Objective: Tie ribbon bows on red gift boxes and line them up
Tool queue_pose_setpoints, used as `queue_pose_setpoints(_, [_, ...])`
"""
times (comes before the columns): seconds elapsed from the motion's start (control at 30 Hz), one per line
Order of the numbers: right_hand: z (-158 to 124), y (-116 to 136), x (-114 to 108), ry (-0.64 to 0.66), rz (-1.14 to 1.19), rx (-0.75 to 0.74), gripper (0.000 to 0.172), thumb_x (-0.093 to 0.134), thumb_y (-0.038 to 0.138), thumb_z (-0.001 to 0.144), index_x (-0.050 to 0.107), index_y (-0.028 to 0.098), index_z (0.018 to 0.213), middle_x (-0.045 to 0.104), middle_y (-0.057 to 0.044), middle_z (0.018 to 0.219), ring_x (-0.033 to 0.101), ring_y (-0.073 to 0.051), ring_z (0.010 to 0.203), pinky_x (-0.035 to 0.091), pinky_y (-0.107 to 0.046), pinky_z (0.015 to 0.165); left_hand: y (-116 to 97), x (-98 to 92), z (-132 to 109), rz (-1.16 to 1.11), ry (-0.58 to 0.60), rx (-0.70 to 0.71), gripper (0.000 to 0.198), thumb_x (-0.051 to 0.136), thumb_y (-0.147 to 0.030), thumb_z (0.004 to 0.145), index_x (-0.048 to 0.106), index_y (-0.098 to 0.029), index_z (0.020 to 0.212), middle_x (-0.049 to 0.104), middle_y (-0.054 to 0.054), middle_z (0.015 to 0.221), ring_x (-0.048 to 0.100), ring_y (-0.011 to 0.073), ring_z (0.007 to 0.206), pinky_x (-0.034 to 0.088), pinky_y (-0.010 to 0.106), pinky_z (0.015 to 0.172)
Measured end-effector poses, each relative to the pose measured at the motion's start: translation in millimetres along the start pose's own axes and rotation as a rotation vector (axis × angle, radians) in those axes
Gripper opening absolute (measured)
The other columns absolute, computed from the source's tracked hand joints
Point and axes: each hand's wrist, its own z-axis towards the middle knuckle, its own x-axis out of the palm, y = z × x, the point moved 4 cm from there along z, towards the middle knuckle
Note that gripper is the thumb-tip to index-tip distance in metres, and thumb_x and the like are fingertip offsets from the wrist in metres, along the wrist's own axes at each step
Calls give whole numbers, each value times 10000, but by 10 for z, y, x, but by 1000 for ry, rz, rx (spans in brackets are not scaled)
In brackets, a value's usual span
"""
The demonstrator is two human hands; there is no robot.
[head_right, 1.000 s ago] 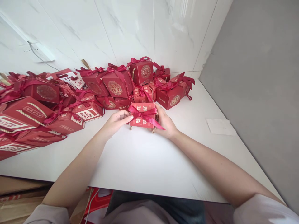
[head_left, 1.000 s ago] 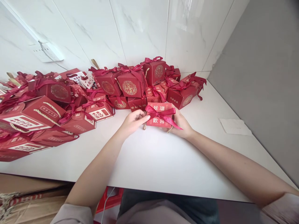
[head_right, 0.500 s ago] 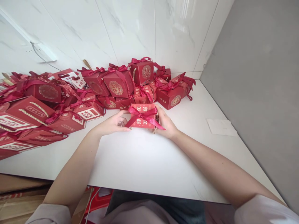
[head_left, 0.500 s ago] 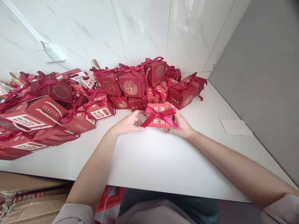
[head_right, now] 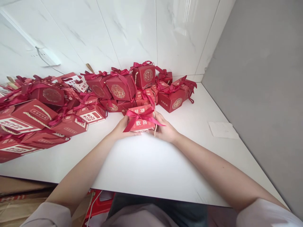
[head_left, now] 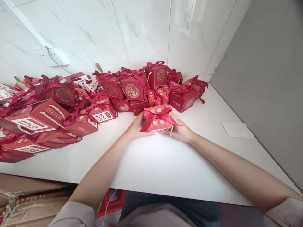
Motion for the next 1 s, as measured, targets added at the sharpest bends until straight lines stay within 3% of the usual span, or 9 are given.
queue_pose_setpoints(0.17, [23, 59, -35, 51, 80, 86, 800, 670, 562, 855, 346, 242, 1513, 524, -132, 1463, 577, -325, 1249, 478, -494, 1057, 142, -14, 12, -52, -13, -14, 821, 736, -587, 723, 467, -159, 1369, 559, 175, 1403, 525, 352, 1304, 412, 495, 1093])
queue_pose_setpoints(0.23, [15, 61, -46, 80, 110, 119, 770, 624, 562, 890, 322, 254, 1528, 552, -113, 1446, 607, -311, 1212, 495, -473, 1031, 178, -35, 10, -92, -14, -51, 764, 622, -647, 796, 477, -155, 1363, 573, 171, 1396, 536, 346, 1293, 416, 481, 1086])
queue_pose_setpoints(0.47, [-16, 44, -34, 160, 104, 156, 871, 576, 567, 914, 100, 289, 1589, 519, -101, 1488, 529, -328, 1331, 442, -507, 1087, 70, -60, -13, -102, 0, -67, 794, 453, -785, 806, 557, -157, 1280, 632, 163, 1325, 598, 356, 1199, 457, 428, 1004])
queue_pose_setpoints(1.0, [-30, 17, -34, 143, 169, 168, 876, 590, 571, 908, 118, 274, 1584, 512, -112, 1491, 527, -324, 1329, 443, -503, 1090, 95, -36, -13, -44, 9, -70, 802, 440, -778, 817, 528, -160, 1321, 640, 152, 1312, 601, 358, 1180, 451, 430, 1008])
